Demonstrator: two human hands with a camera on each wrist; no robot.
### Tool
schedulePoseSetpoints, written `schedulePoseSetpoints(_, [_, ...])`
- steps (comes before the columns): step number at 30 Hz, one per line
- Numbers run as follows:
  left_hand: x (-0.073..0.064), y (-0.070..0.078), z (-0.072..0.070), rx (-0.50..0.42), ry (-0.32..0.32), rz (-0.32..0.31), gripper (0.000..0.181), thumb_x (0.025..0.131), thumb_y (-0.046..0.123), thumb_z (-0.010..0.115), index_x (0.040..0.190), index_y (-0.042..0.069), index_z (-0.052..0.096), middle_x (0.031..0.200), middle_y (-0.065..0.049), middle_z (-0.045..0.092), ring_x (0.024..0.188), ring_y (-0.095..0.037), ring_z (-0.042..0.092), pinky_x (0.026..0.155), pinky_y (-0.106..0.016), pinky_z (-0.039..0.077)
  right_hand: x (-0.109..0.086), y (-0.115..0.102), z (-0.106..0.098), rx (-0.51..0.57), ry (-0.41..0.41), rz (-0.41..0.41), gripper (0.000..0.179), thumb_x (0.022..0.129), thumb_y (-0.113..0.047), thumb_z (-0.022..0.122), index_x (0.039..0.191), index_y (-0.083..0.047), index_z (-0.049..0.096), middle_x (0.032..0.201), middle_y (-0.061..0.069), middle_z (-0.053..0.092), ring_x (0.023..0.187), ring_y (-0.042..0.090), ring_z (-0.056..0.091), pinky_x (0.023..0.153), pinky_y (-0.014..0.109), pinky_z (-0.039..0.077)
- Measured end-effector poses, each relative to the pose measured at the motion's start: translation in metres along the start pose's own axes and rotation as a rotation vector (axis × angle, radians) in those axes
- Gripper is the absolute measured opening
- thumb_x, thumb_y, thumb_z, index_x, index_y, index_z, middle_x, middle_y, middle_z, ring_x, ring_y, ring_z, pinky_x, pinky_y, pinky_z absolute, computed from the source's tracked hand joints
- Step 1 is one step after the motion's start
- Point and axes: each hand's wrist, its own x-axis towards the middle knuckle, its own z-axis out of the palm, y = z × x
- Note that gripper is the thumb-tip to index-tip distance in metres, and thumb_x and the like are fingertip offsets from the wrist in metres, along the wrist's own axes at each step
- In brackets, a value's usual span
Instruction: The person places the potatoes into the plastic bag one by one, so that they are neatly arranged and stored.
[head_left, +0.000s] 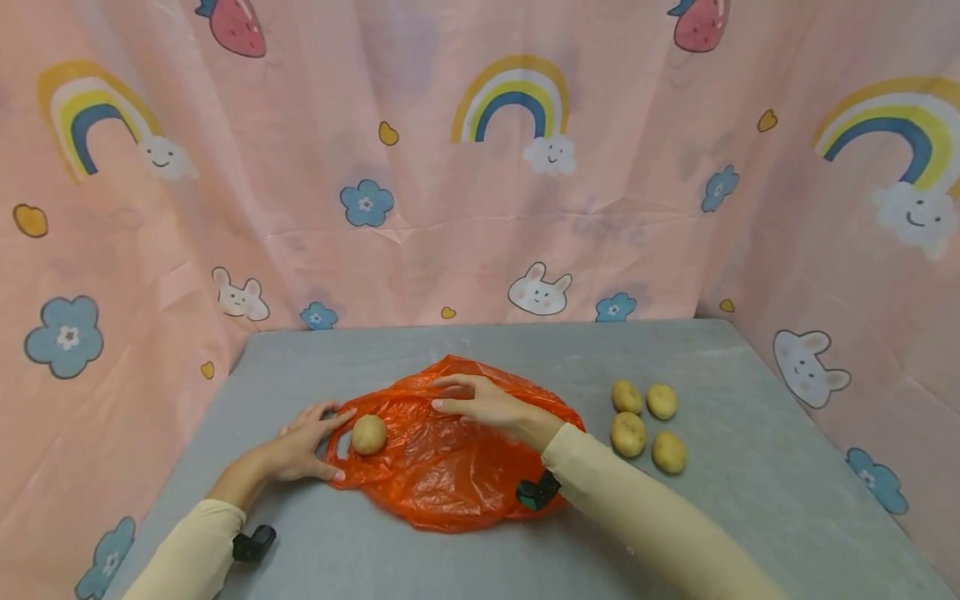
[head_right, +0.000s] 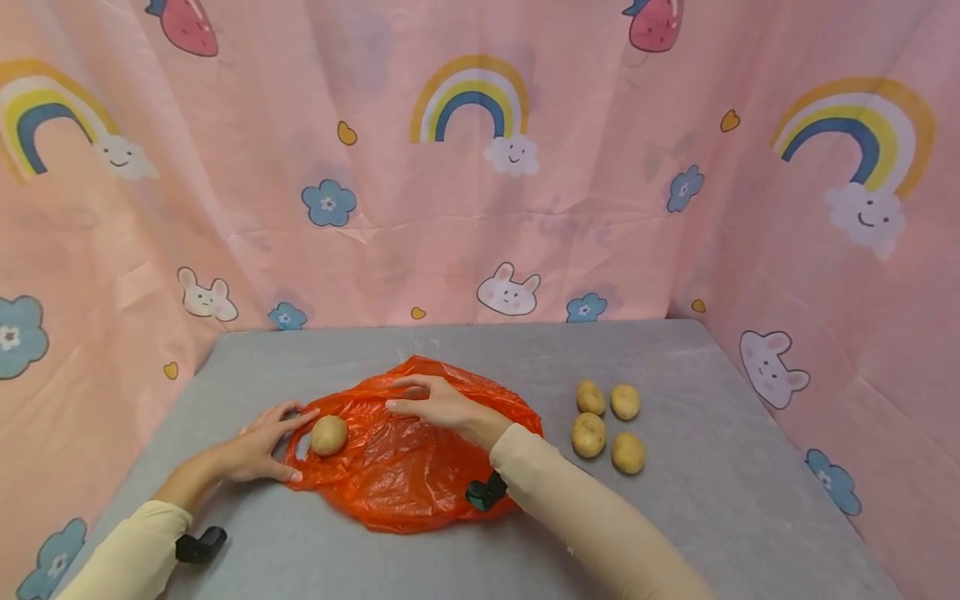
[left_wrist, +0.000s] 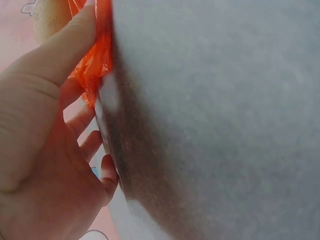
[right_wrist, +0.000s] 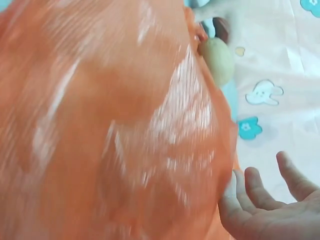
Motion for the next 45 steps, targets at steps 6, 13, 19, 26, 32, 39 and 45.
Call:
schedulePoseSetpoints(6, [0.0,0.001,0.001,-0.012,0.001,0.0,0.1,0.076,0.042,0.086,0.158,0.013,0.037,0.16,-0.024,0.025,0.147,-0.052,0.021,0.102,-0.085,0.016,-0.012,0.003,-0.016,-0.003,0.0,-0.017,0.056,0.099,-0.035,0.064,0.15,-0.018,0.048,0.157,0.012,0.044,0.137,0.033,0.051,0.112,0.055,0.041])
schedulePoseSetpoints(13, [-0.001,-0.001,0.001,-0.019,0.005,-0.007,0.099,0.076,0.041,0.087,0.158,0.014,0.037,0.161,-0.023,0.024,0.147,-0.051,0.02,0.102,-0.086,0.015,-0.027,0.005,-0.032,-0.017,0.011,-0.044,0.057,0.1,-0.033,0.062,0.151,-0.013,0.047,0.156,0.015,0.045,0.141,0.035,0.045,0.113,0.057,0.039])
schedulePoseSetpoints(19, [-0.001,-0.001,0.001,-0.016,0.008,-0.011,0.1,0.076,0.041,0.087,0.158,0.014,0.037,0.16,-0.023,0.025,0.147,-0.051,0.021,0.102,-0.085,0.015,-0.04,0.009,-0.047,-0.054,0.013,-0.083,0.055,0.103,-0.03,0.058,0.152,-0.009,0.043,0.157,0.018,0.043,0.143,0.039,0.043,0.114,0.059,0.038])
schedulePoseSetpoints(26, [-0.002,0.0,0.0,-0.022,0.013,-0.008,0.099,0.076,0.039,0.088,0.157,0.013,0.038,0.16,-0.023,0.026,0.147,-0.051,0.021,0.102,-0.085,0.015,-0.058,0.012,-0.065,-0.066,-0.002,-0.111,0.059,0.103,-0.031,0.057,0.154,-0.005,0.04,0.159,0.022,0.039,0.145,0.042,0.04,0.115,0.061,0.036])
schedulePoseSetpoints(32, [-0.002,-0.001,0.001,-0.021,0.018,0.002,0.099,0.076,0.04,0.087,0.157,0.012,0.039,0.159,-0.024,0.027,0.146,-0.051,0.023,0.101,-0.085,0.017,-0.071,0.018,-0.08,-0.092,0.043,-0.093,0.059,0.103,-0.035,0.058,0.153,-0.009,0.041,0.159,0.021,0.04,0.143,0.041,0.042,0.114,0.062,0.036])
schedulePoseSetpoints(39, [-0.002,-0.003,0.001,-0.025,0.022,0.001,0.1,0.075,0.041,0.088,0.157,0.011,0.039,0.158,-0.024,0.028,0.146,-0.052,0.023,0.101,-0.086,0.016,-0.086,0.026,-0.095,-0.089,0.083,-0.105,0.059,0.104,-0.033,0.056,0.154,-0.008,0.039,0.159,0.023,0.038,0.144,0.044,0.039,0.114,0.06,0.037])
schedulePoseSetpoints(45, [-0.001,-0.004,0.0,-0.019,0.022,0.005,0.099,0.076,0.042,0.087,0.157,0.012,0.038,0.159,-0.024,0.028,0.145,-0.051,0.024,0.102,-0.083,0.02,-0.099,0.034,-0.108,-0.101,0.118,-0.111,0.059,0.104,-0.033,0.055,0.154,-0.007,0.038,0.159,0.025,0.037,0.142,0.046,0.043,0.113,0.061,0.038])
